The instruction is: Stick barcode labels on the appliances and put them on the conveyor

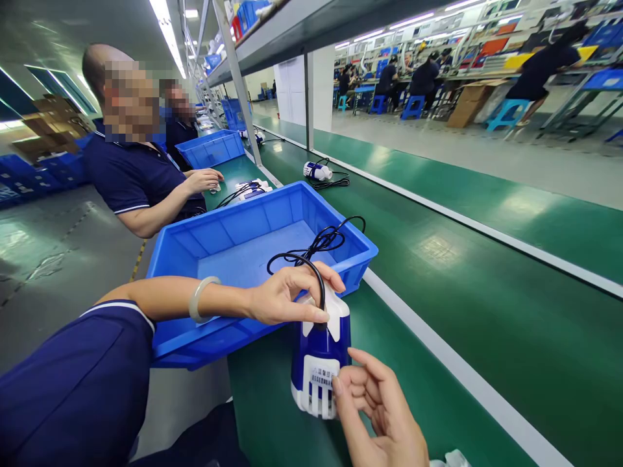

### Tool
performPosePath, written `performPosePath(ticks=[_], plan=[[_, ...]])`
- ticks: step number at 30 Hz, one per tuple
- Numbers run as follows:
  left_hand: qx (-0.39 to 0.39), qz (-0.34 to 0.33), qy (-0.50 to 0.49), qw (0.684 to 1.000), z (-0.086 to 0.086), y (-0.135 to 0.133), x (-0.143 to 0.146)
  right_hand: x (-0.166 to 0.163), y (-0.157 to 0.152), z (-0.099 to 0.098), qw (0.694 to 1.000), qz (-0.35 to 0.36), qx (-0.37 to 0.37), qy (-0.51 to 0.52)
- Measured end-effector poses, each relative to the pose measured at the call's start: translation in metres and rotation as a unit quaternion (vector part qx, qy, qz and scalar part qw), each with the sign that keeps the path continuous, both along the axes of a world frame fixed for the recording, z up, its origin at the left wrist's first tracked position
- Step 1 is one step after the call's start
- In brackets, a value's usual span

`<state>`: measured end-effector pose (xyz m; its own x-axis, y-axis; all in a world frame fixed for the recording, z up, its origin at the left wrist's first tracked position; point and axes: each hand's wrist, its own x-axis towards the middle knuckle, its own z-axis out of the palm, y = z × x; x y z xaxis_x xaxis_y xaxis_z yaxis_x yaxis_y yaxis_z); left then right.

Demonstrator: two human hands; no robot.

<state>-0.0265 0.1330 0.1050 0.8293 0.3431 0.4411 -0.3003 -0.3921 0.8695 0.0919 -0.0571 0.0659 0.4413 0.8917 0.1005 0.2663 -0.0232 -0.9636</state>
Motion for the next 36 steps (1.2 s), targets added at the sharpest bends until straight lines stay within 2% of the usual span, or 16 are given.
performPosePath(ticks=[8, 23, 36], plan=[[-0.014, -0.001, 0.008, 1.000, 0.000, 0.001, 0.001, -0.004, 0.000, -0.013, 0.999, -0.006, -0.005, -0.040], [-0.002, 0.001, 0.009, 1.000, 0.001, 0.000, 0.000, -0.005, 0.001, -0.016, 0.996, -0.021, 0.020, -0.086], [0.004, -0.002, 0.020, 1.000, 0.000, 0.002, 0.000, -0.003, 0.001, -0.019, 0.993, 0.002, 0.034, -0.112]])
